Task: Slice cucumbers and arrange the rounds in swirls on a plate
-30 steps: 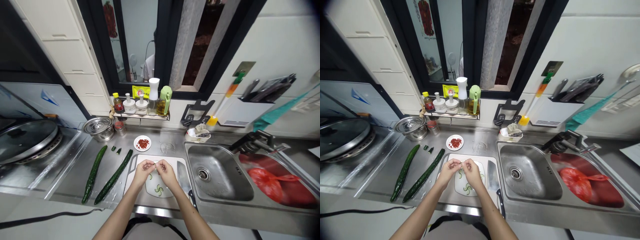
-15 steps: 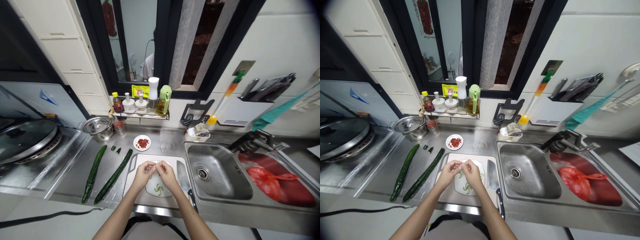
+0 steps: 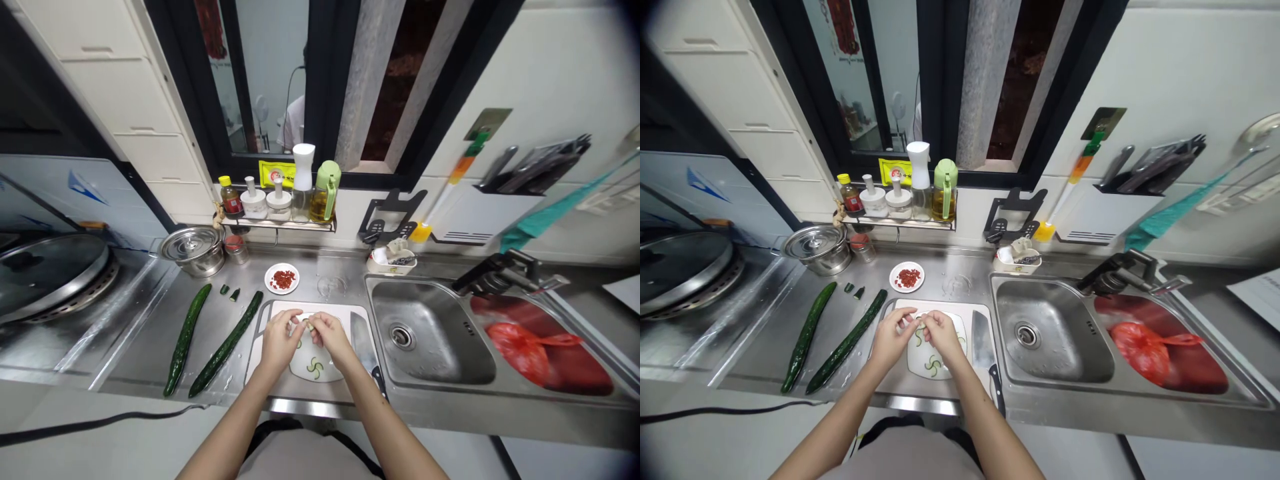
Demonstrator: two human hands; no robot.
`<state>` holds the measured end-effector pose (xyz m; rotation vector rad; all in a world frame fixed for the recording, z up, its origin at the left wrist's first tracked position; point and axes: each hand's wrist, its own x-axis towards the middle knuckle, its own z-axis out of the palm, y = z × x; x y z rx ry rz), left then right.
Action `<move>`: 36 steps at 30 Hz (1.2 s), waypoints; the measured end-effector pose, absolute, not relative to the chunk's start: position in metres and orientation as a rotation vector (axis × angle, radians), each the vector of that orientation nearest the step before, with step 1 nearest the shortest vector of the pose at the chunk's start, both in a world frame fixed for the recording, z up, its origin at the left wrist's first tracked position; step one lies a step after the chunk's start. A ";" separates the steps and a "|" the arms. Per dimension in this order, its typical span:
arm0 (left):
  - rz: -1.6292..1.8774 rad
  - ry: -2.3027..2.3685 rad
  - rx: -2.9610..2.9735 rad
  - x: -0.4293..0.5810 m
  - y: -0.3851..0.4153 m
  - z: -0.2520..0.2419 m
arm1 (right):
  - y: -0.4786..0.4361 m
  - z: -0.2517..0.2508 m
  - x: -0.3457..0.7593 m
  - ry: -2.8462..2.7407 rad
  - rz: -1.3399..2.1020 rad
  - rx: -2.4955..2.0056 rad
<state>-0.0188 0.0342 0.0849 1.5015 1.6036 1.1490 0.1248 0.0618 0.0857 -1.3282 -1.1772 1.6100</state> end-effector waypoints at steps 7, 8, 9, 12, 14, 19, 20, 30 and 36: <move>1.155 1.225 0.785 -0.016 0.043 0.092 | 0.070 0.095 0.122 -1.285 1.454 -1.210; 1.175 1.212 0.764 -0.017 0.044 0.096 | 0.071 0.096 0.122 -1.309 1.441 -1.197; 1.194 1.205 0.760 -0.018 0.046 0.099 | 0.071 0.096 0.121 -1.328 1.431 -1.190; 1.237 1.208 0.780 -0.021 0.049 0.106 | 0.073 0.096 0.122 -1.363 1.420 -1.184; 1.226 1.216 0.776 -0.022 0.050 0.106 | 0.074 0.096 0.124 -1.387 1.425 -1.176; 1.193 1.182 0.709 -0.022 0.051 0.102 | 0.076 0.095 0.125 -1.432 1.464 -1.149; 1.201 1.164 0.701 -0.022 0.051 0.101 | 0.076 0.094 0.125 -1.423 1.478 -1.163; 1.291 1.086 0.730 -0.020 0.053 0.084 | 0.077 0.093 0.119 -1.295 1.627 -1.342; 1.293 1.112 0.671 -0.019 0.054 0.068 | 0.077 0.089 0.114 -1.226 1.678 -1.398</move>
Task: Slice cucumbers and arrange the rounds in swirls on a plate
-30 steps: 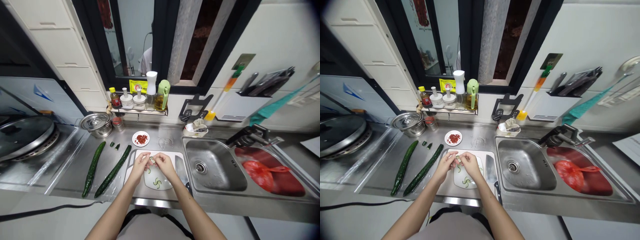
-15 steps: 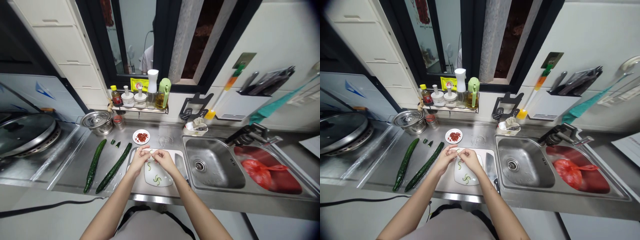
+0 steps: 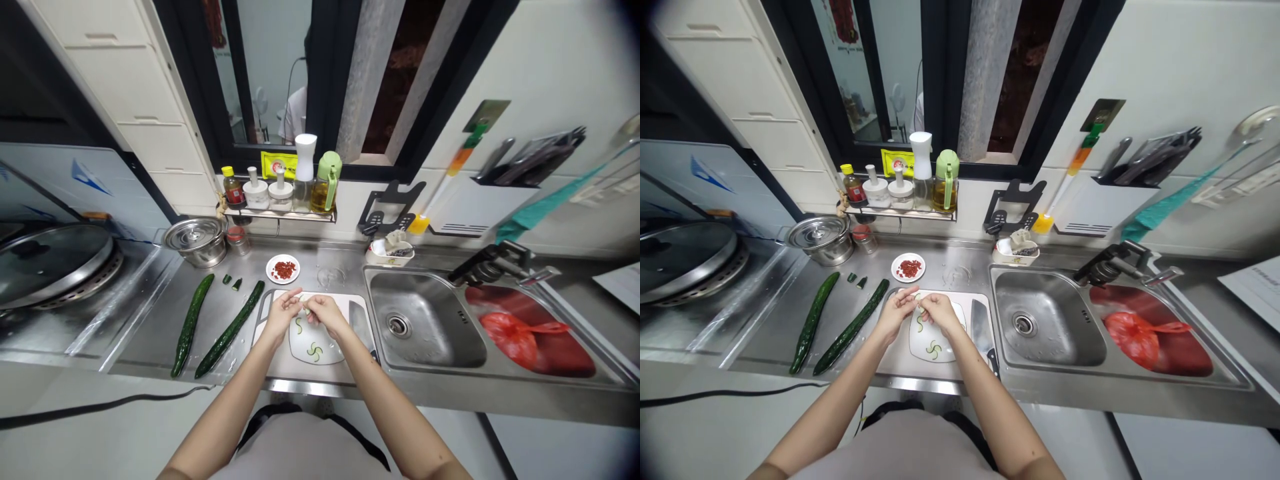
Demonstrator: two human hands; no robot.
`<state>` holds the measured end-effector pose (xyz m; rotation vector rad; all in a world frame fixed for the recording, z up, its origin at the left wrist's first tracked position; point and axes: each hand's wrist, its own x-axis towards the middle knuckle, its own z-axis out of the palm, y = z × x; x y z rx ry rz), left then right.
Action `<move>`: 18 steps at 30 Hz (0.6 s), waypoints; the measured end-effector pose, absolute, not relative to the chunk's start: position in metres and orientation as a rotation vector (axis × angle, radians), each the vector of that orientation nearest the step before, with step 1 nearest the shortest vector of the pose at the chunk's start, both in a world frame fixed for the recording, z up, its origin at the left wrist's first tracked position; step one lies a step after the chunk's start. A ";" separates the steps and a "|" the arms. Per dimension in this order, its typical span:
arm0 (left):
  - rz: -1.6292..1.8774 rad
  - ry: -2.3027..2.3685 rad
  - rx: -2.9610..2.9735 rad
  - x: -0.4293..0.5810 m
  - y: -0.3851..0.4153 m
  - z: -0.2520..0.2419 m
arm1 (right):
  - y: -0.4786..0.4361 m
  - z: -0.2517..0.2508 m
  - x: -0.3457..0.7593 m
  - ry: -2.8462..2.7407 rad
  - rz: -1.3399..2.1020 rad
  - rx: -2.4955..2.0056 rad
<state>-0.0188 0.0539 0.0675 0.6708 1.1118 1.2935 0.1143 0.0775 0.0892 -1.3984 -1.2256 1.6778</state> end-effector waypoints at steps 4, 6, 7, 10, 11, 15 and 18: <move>1.318 1.112 0.662 -0.018 0.053 0.060 | 0.077 0.086 0.112 -1.180 1.699 -1.410; 1.318 1.113 0.680 -0.018 0.053 0.058 | 0.076 0.084 0.112 -1.165 1.716 -1.404; 1.311 1.111 0.694 -0.019 0.053 0.057 | 0.077 0.083 0.112 -1.165 1.722 -1.403; 1.258 1.094 0.743 -0.023 0.055 0.057 | 0.079 0.081 0.113 -1.200 1.724 -1.417; 1.233 1.093 0.766 -0.025 0.056 0.056 | 0.081 0.080 0.114 -1.221 1.729 -1.425; 1.169 1.156 0.863 -0.032 0.061 0.049 | 0.091 0.070 0.117 -1.342 1.761 -1.471; 1.163 1.260 0.916 -0.035 0.062 0.033 | 0.096 0.056 0.119 -1.469 1.777 -1.490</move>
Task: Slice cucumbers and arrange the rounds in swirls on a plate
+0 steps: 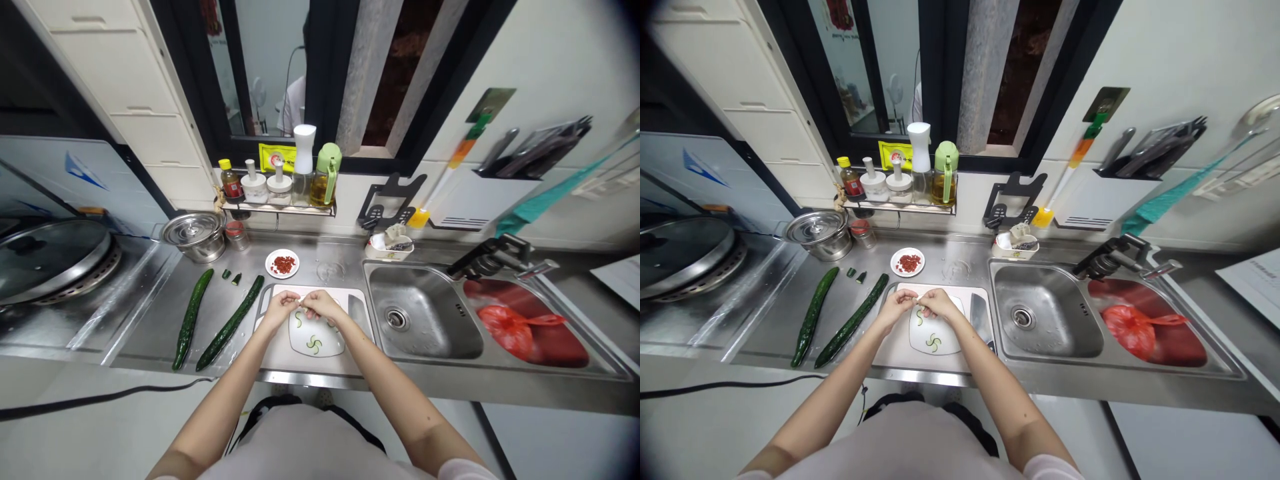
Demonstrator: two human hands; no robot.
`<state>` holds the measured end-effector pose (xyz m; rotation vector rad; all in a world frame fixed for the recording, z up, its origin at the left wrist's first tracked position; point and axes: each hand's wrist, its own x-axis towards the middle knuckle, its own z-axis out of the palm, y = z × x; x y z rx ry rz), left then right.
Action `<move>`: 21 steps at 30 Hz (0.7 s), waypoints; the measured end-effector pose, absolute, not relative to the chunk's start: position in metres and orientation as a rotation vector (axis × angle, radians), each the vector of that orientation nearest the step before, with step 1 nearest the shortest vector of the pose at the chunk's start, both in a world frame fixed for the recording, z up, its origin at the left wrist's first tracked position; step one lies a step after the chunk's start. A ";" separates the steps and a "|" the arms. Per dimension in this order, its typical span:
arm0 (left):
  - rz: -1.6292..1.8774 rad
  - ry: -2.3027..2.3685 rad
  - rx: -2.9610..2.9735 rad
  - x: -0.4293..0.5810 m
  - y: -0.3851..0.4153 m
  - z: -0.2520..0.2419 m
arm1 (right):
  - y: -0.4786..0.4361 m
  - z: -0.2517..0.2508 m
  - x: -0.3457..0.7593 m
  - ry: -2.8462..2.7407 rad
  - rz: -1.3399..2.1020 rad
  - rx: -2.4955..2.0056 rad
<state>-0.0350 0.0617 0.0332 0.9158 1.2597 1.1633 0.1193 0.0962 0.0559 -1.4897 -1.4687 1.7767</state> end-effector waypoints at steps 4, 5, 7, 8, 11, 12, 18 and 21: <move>1.105 1.414 0.997 -0.037 0.057 0.004 | 0.097 0.030 0.120 -1.655 1.688 -1.509; 1.078 1.451 1.018 -0.038 0.056 -0.003 | 0.097 0.023 0.120 -1.727 1.636 -1.521; 1.013 1.537 1.067 -0.039 0.053 -0.015 | 0.095 0.011 0.119 -1.906 1.469 -1.554; 0.974 1.581 1.094 -0.039 0.052 -0.019 | 0.093 0.007 0.119 -1.985 1.378 -1.573; 0.830 1.711 1.179 -0.038 0.049 -0.027 | 0.090 -0.003 0.117 -2.107 1.208 -1.622; 0.778 1.752 1.205 -0.037 0.048 -0.027 | 0.089 -0.005 0.116 -2.116 1.193 -1.636; 0.568 1.925 1.298 -0.032 0.045 -0.024 | 0.085 -0.015 0.113 -2.179 1.110 -1.692; 0.541 1.937 1.329 -0.030 0.045 -0.024 | 0.085 -0.019 0.112 -2.217 1.080 -1.703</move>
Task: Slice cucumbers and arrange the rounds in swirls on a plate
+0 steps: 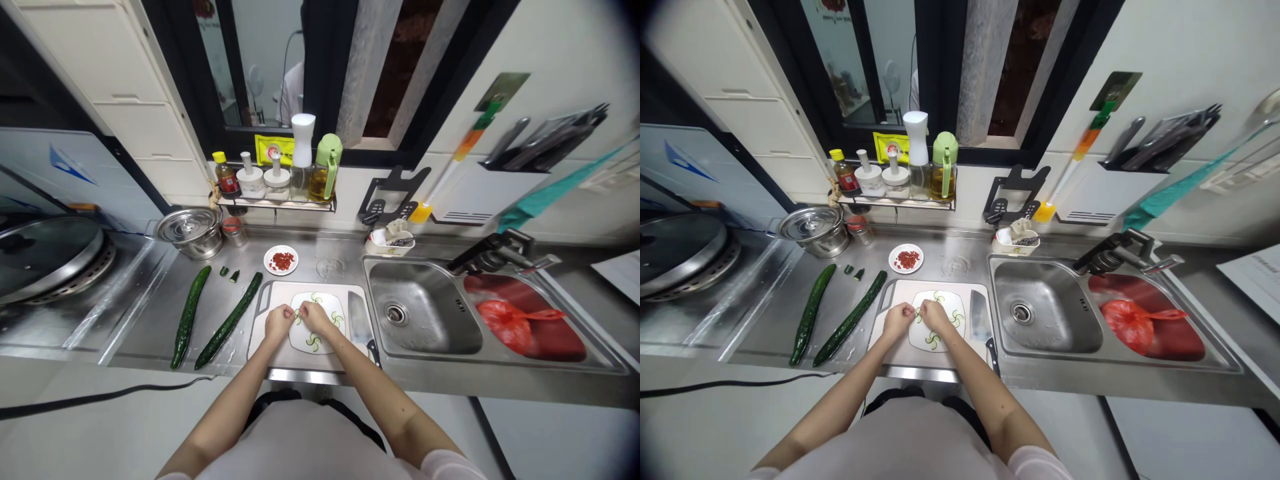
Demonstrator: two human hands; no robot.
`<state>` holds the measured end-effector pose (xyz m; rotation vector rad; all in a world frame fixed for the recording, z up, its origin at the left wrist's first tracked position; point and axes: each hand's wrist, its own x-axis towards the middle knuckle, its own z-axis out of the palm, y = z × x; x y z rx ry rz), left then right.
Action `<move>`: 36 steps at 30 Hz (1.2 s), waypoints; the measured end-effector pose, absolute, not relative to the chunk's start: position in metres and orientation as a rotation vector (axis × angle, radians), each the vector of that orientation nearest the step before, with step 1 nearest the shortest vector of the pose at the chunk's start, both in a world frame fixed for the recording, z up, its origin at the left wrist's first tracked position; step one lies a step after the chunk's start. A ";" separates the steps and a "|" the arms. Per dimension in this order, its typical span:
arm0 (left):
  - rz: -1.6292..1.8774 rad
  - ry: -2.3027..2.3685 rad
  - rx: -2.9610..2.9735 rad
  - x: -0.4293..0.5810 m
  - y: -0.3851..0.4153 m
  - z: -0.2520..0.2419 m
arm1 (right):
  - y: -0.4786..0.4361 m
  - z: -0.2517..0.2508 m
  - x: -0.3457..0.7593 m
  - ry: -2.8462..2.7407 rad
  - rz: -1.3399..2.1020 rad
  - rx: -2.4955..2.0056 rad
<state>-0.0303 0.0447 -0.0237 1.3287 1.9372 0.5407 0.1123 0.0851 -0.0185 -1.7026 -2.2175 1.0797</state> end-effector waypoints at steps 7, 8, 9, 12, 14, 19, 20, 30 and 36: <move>0.505 1.956 1.381 -0.028 0.047 -0.025 | 0.086 -0.021 0.113 -2.306 1.024 -1.703; 0.501 1.954 1.393 -0.027 0.047 -0.024 | 0.085 -0.021 0.113 -2.317 1.017 -1.704; 0.498 1.951 1.404 -0.027 0.047 -0.023 | 0.085 -0.021 0.113 -2.329 1.010 -1.705; 0.479 1.949 1.433 -0.026 0.047 -0.021 | 0.084 -0.020 0.112 -2.360 0.985 -1.717; 0.462 1.960 1.460 -0.026 0.046 -0.020 | 0.083 -0.019 0.111 -2.381 0.966 -1.724; 0.469 1.977 1.527 -0.024 0.044 -0.020 | 0.083 -0.020 0.110 -2.425 0.919 -1.727; 0.472 1.978 1.535 -0.025 0.044 -0.020 | 0.083 -0.020 0.110 -2.431 0.910 -1.728; 0.446 1.854 1.667 -0.031 0.042 -0.021 | 0.080 -0.022 0.109 -2.467 0.878 -1.742; 0.365 1.866 1.705 -0.032 0.044 -0.019 | 0.079 -0.021 0.109 -2.479 0.869 -1.756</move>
